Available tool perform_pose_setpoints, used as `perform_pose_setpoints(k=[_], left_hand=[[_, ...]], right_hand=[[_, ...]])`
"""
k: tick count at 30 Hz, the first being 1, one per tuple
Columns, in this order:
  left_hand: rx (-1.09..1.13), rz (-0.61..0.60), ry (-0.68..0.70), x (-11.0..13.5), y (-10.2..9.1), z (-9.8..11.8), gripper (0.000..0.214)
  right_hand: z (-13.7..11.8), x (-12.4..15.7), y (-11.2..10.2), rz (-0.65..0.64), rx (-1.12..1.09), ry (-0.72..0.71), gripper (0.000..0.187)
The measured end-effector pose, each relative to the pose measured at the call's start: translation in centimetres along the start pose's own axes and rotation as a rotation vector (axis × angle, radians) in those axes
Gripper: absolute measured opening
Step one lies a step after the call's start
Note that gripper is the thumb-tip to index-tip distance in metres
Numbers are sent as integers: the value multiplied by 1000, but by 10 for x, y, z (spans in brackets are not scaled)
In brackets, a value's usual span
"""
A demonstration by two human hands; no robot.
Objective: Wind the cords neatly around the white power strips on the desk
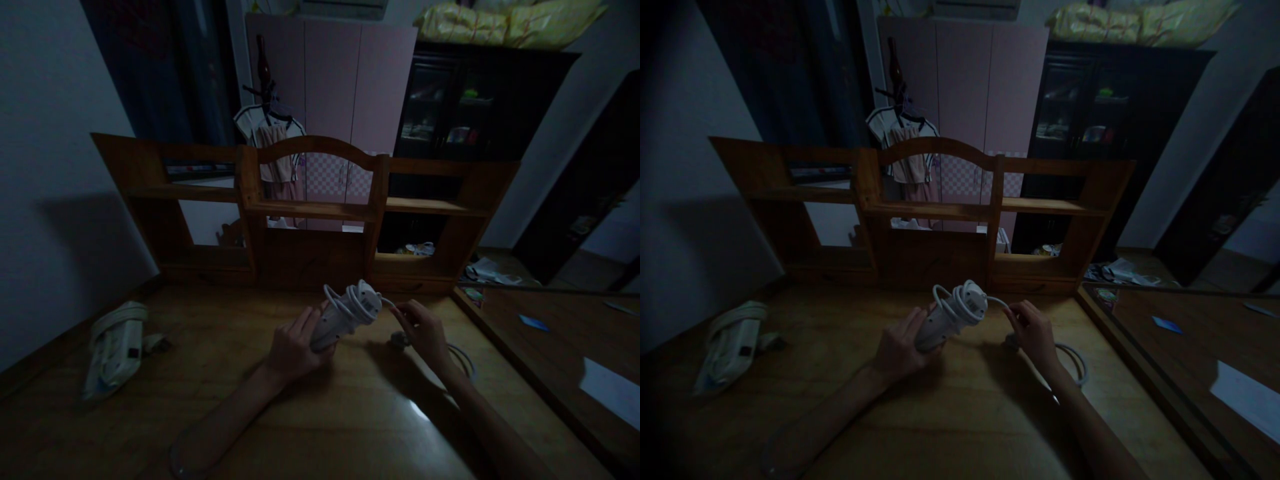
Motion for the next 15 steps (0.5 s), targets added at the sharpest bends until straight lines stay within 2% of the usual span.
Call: perform_pose_setpoints(k=[3, 6, 8, 11, 15], left_hand=[[56, -92, 108, -4, -4, 6, 64], [72, -201, 110, -6, -4, 9, 66], [49, -246, 57, -7, -3, 9, 68], [-18, -287, -86, -7, 0, 7, 71], [-76, -253, -314, -10, 1, 3, 67]], right_hand=[[1, 0, -5, 91, -58, 206, 24], [3, -1, -9, 178, -163, 408, 28], [4, -2, -11, 248, -234, 477, 28], [5, -4, -13, 343, -317, 506, 28], [3, -2, -11, 366, -381, 505, 28]])
Point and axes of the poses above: each hand's wrist, its own x-axis away from the middle knuckle, its own y-axis out of the palm, z = x × y, the point moved 1 cm from there along -x, towards the middle knuckle, and after that the axes turned 15 degrees about z, right-handed, at the moved point
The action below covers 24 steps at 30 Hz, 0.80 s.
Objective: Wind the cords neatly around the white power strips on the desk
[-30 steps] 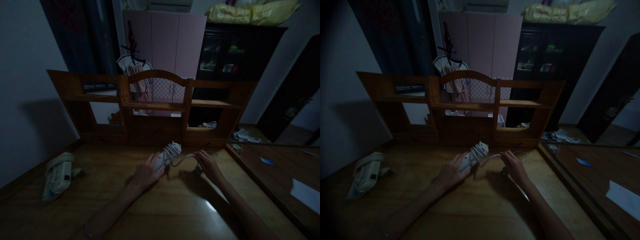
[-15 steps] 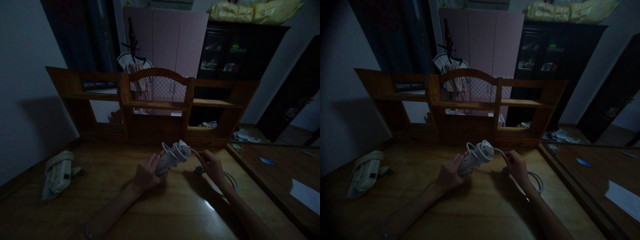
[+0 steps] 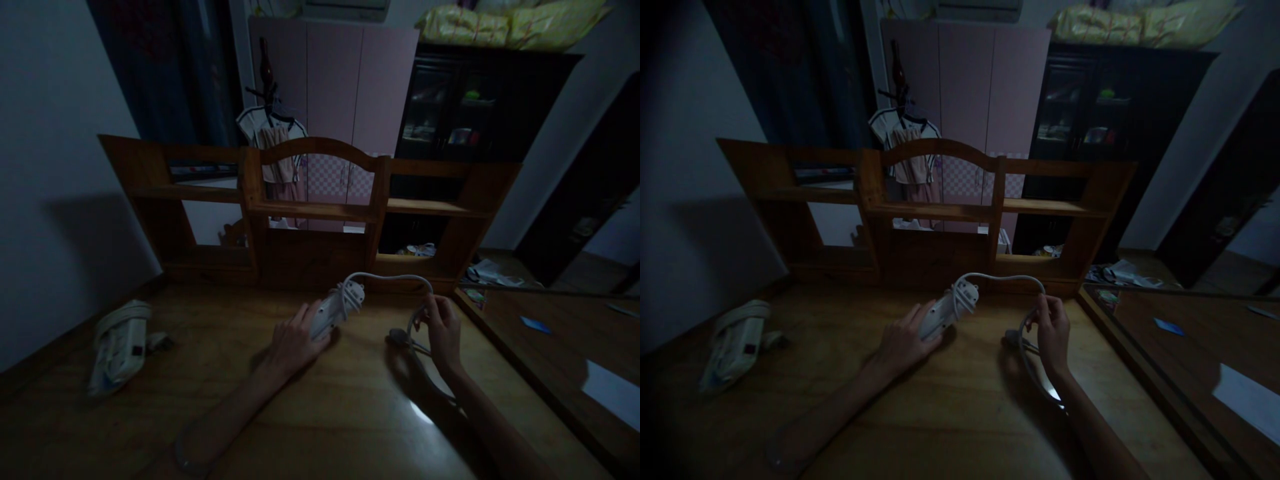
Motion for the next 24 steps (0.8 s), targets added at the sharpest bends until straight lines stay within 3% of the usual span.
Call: perform_pose_setpoints(k=[6, 12, 15, 19, 24], left_hand=[[136, 70, -348, -7, 10, -19, 45], [304, 105, -377, -8, 15, -27, 44], [319, 123, -277, -6, 10, -18, 45], [240, 167, -4, 1, 5, -6, 62], [202, 45, 391, 8, -2, 2, 75]], right_hand=[[7, 2, 2, -17, -68, 63, 28], [19, -2, 2, -59, -142, 198, 29], [25, -4, 2, -90, -176, 277, 28], [33, -5, 4, -152, -201, 398, 24], [33, -3, 4, -125, -212, 434, 19]])
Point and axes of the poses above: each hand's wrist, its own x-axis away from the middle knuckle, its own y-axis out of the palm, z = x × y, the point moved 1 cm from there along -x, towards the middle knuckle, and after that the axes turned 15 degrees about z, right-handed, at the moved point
